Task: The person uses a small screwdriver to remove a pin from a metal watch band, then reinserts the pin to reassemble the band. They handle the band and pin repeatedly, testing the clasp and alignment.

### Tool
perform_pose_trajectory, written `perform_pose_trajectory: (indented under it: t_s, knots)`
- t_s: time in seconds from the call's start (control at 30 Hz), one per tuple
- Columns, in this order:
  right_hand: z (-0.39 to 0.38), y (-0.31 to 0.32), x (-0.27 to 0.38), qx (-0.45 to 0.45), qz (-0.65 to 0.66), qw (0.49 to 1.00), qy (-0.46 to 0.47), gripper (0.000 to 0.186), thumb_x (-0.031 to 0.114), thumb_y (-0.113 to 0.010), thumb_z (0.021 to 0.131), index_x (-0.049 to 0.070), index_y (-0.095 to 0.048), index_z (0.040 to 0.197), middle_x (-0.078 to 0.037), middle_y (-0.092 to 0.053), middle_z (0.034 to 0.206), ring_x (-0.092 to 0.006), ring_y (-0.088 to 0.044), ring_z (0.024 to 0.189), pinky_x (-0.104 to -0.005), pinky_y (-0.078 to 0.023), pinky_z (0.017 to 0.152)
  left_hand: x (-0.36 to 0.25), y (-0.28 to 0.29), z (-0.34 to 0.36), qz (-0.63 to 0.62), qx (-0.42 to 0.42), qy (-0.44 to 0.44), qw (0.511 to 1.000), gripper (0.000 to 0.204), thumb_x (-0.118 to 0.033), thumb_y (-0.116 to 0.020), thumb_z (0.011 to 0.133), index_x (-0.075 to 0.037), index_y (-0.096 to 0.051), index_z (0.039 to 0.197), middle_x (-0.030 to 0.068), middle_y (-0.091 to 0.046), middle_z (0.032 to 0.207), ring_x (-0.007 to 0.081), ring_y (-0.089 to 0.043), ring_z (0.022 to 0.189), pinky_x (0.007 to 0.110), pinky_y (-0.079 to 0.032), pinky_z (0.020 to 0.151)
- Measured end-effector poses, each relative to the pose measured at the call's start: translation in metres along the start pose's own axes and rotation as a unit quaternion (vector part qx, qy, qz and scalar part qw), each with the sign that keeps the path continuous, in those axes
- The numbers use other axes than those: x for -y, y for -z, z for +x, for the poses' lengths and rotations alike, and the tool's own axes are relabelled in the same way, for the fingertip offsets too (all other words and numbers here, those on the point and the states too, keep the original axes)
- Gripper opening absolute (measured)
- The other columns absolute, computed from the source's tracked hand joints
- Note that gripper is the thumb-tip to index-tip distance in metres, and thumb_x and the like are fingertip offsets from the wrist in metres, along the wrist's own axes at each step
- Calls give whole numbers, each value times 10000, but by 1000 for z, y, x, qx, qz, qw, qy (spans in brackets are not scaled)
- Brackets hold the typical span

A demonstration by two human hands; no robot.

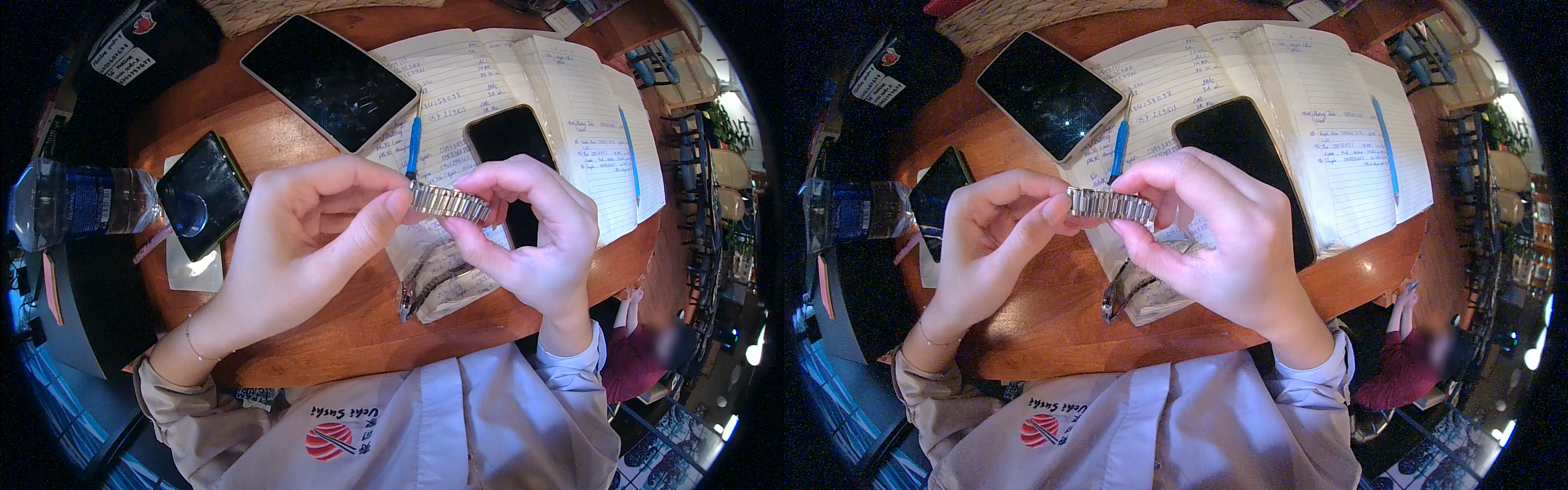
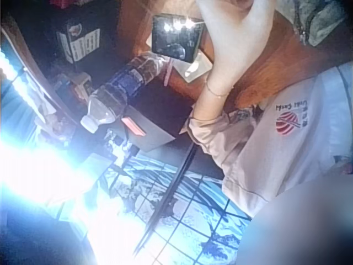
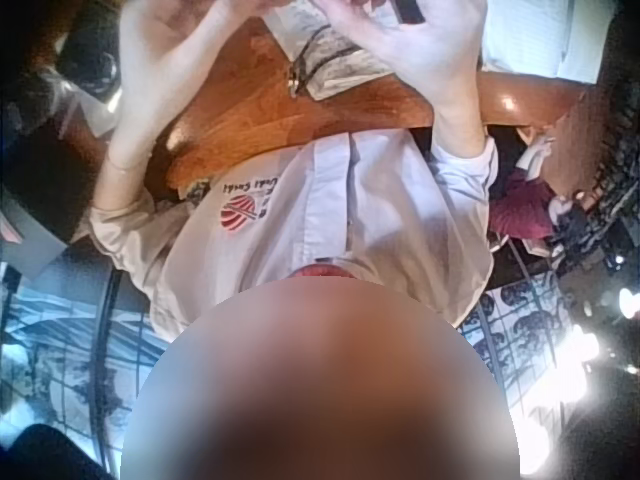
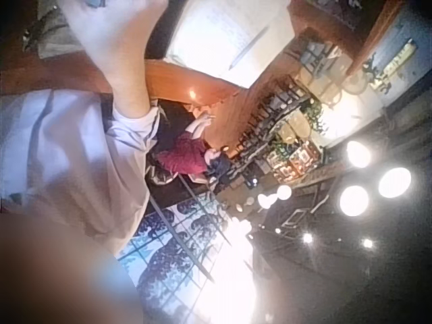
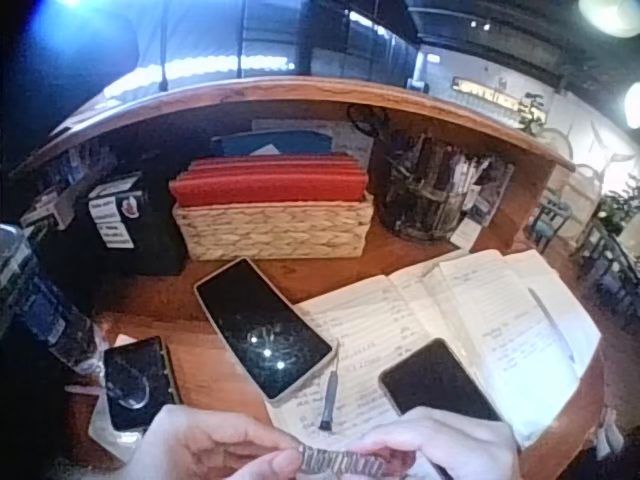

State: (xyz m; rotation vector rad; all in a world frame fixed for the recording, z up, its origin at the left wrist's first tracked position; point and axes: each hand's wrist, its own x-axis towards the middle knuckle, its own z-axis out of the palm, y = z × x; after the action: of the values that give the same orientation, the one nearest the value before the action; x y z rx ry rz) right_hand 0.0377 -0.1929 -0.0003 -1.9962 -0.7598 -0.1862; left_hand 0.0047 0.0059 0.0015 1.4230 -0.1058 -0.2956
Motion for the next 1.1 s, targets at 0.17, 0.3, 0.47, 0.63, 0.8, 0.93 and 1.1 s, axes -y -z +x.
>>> perform_pose_trajectory:
  t_s: [0.17, 0.3, 0.47, 0.63, 0.8, 0.93, 1.1]
  knots:
    - [2, 0, 1, 0, -22, 1000, 19, 229, -9, -719, 629, 40, -618, 829, -42, -598, 720, -120, -561, 555, -228, -453, 493, 1, 0, 0, 12, -1, -2, 1000, 203, -77, -559, 884, 86, -568, 1005, 138, -635, 949, 159, -615, 923, 254, -490, 815]
    - [0, 1, 0, -2, -28, 999, 38, 227, -3, -722, 611, 46, -622, 809, -52, -587, 695, -131, -555, 534, -230, -446, 482, 2, -3, 0, 16, -9, -9, 1000, 175, -72, -530, 900, 74, -562, 991, 108, -628, 929, 150, -613, 876, 265, -493, 783]
    - [-1, 0, -3, -7, -33, 997, 74, 236, -1, -724, 588, 47, -618, 794, -63, -580, 687, -159, -559, 534, -241, -447, 478, 2, -4, -1, 11, -8, 11, 1000, 179, -81, -528, 902, 69, -560, 993, 97, -625, 930, 135, -599, 879, 266, -488, 795]
    - [-2, 0, -5, 6, -23, 994, 105, 227, 2, -727, 586, 38, -613, 779, -69, -582, 689, -179, -569, 547, -249, -451, 478, -1, -7, -1, 4, 13, 2, 1000, 193, -32, -577, 861, 70, -563, 1025, 119, -625, 961, 150, -600, 917, 264, -485, 815]
    - [-4, 0, -2, 11, -18, 997, 79, 199, -17, -712, 606, 28, -618, 776, -68, -580, 673, -165, -575, 551, -250, -458, 493, -1, -5, 1, 30, 19, -4, 999, 211, 19, -621, 816, 78, -575, 1013, 143, -621, 991, 166, -603, 940, 264, -487, 838]
    - [-1, 1, -6, 30, 42, 999, 11, 193, -20, -702, 635, 25, -631, 808, -53, -588, 678, -124, -575, 554, -230, -452, 499, -1, -5, 1, -8, 2, 11, 1000, 202, 23, -624, 813, 86, -580, 999, 154, -626, 979, 176, -617, 916, 270, -493, 836]
    - [-2, 0, -5, 37, 89, 994, -42, 222, -6, -701, 661, 15, -640, 873, -45, -592, 697, -99, -575, 560, -213, -449, 510, -4, -4, 1, -31, -13, 22, 999, 215, 22, -641, 799, 91, -586, 994, 162, -635, 963, 182, -626, 899, 271, -500, 824]
